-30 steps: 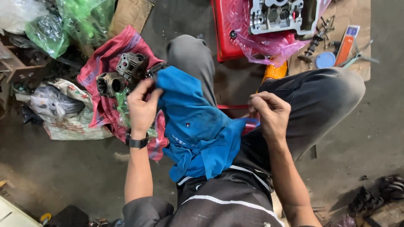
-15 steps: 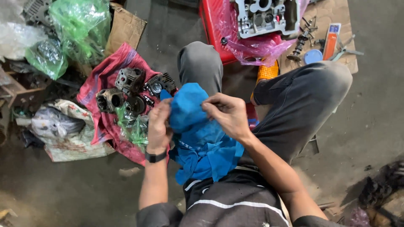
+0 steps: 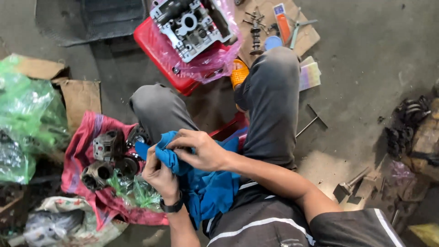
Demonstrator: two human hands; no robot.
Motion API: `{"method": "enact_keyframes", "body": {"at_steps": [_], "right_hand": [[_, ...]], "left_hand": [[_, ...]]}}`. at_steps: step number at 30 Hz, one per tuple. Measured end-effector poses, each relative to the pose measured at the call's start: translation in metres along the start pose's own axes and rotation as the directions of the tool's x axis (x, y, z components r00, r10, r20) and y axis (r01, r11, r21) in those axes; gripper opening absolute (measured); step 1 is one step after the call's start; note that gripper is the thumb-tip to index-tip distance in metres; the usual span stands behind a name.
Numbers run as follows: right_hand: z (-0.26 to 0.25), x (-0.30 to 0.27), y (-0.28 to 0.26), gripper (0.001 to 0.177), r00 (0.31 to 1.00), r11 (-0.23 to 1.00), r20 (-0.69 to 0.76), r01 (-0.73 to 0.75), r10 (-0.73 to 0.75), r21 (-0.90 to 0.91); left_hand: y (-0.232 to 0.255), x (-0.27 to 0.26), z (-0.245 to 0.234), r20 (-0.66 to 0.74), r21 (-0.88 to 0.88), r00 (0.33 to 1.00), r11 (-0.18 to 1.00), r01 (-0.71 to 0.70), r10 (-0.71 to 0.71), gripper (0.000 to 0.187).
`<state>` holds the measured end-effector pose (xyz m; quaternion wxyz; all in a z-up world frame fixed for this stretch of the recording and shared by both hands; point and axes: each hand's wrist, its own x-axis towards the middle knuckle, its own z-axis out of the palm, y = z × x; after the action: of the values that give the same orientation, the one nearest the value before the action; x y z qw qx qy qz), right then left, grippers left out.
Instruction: The person sits on a low stool and works on a disassembled engine block. They use a screwdriver to remove a small metal pin, then measure it with a caliper. The person retrieves a small part from a plastic organizer, wipes it with a cloth, and inserts it into the engine block. They repeat this process for another pin, cleaning and installing it into the assembly.
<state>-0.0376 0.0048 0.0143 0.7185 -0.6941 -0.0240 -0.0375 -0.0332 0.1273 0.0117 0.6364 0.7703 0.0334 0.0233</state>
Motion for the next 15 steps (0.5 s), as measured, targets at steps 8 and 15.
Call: {"method": "enact_keyframes", "body": {"at_steps": [8, 15], "right_hand": [[0.016, -0.02, 0.021, 0.015, 0.971, 0.995, -0.234, 0.024, -0.045, -0.093], [0.016, -0.009, 0.023, 0.015, 0.984, 0.998, -0.169, 0.042, -0.05, -0.053]], "left_hand": [[-0.024, -0.013, 0.012, -0.152, -0.01, 0.986, 0.998, 0.063, -0.064, 0.022], [-0.028, -0.01, 0.001, -0.079, -0.135, 0.974, 0.97, 0.201, -0.212, 0.029]]}}
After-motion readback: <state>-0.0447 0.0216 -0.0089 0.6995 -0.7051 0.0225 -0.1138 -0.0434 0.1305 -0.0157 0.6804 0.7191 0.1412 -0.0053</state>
